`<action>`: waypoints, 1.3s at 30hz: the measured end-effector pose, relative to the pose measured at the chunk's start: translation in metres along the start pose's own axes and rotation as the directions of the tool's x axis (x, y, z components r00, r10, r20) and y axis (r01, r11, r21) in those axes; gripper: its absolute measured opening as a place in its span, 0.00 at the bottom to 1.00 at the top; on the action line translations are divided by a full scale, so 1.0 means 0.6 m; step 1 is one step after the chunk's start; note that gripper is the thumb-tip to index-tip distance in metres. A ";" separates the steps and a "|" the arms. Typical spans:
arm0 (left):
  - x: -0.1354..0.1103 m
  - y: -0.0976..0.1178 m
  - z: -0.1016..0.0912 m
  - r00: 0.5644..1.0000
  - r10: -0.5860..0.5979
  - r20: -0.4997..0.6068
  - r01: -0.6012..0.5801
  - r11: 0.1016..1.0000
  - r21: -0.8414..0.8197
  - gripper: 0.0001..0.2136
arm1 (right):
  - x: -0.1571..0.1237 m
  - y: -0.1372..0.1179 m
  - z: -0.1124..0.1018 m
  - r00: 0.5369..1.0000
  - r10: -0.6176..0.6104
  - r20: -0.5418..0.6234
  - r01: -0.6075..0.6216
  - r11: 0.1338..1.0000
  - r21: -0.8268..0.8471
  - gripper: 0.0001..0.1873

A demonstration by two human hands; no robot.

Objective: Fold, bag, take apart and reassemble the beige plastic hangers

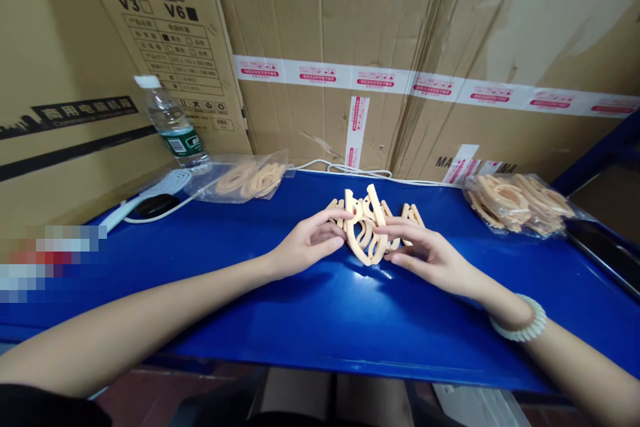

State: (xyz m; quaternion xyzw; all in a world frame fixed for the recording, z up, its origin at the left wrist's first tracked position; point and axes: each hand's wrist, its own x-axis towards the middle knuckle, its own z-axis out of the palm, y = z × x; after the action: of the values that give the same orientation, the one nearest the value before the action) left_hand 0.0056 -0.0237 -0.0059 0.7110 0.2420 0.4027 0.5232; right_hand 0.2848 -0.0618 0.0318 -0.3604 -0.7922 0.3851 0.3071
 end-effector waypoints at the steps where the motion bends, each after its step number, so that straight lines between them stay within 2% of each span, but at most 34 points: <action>1: 0.000 0.000 0.000 1.000 0.000 -0.003 0.000 1.000 -0.003 0.20 | 0.000 0.001 0.000 1.000 -0.004 0.001 0.004 1.000 -0.002 0.21; 7: -0.002 0.004 0.003 0.999 0.028 0.027 -0.028 0.999 0.018 0.20 | 0.001 0.003 0.000 0.999 -0.036 0.034 0.036 0.999 0.002 0.21; 13: -0.007 0.009 0.004 0.978 0.187 0.096 -0.206 0.940 0.272 0.21 | -0.002 -0.006 -0.006 0.998 0.030 0.059 -0.031 1.000 0.004 0.20; 19: -0.013 0.012 0.004 0.956 0.222 0.190 -0.282 0.868 0.408 0.24 | 0.003 -0.016 -0.012 0.986 0.017 0.166 -0.025 0.998 0.049 0.18; 21: -0.015 0.008 0.005 0.953 0.242 0.180 -0.297 0.852 0.431 0.26 | 0.004 -0.016 -0.028 0.988 0.018 0.154 -0.026 0.998 0.052 0.18; 23: -0.017 0.005 0.006 0.958 0.238 0.161 -0.286 0.844 0.454 0.26 | 0.001 -0.014 -0.057 0.995 0.047 0.089 -0.050 0.998 0.029 0.17; 26: -0.016 0.004 0.008 0.955 0.250 0.157 -0.295 0.828 0.478 0.23 | -0.010 -0.003 -0.118 0.988 0.148 -0.048 -0.149 0.988 -0.028 0.18; 29: -0.016 0.005 0.010 0.938 0.293 0.187 -0.348 0.780 0.521 0.23 | -0.025 0.015 -0.172 0.950 0.260 -0.173 -0.284 0.949 -0.135 0.20; 31: -0.017 0.006 0.010 0.927 0.309 0.213 -0.374 0.732 0.570 0.24 | -0.033 0.027 -0.193 0.931 0.342 -0.124 -0.361 0.911 -0.201 0.22; 33: -0.018 0.007 0.010 0.921 0.309 0.238 -0.389 0.679 0.623 0.24 | -0.038 0.035 -0.201 0.909 0.417 -0.005 -0.402 0.873 -0.276 0.24; 35: -0.020 0.008 0.010 0.923 0.287 0.255 -0.383 0.633 0.673 0.23 | -0.042 0.039 -0.201 0.897 0.437 0.071 -0.382 0.845 -0.374 0.27; 39: -0.021 0.010 0.014 0.945 0.191 0.267 -0.328 0.543 0.773 0.22 | -0.047 0.041 -0.193 0.913 0.398 0.092 -0.296 0.800 -0.522 0.34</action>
State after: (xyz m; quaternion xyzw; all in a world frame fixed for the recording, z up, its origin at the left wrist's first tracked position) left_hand 0.0047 -0.0401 -0.0053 0.9263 0.2500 0.2662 0.0931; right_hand 0.3972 -0.0285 0.0651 -0.5265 -0.8108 0.2513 0.0478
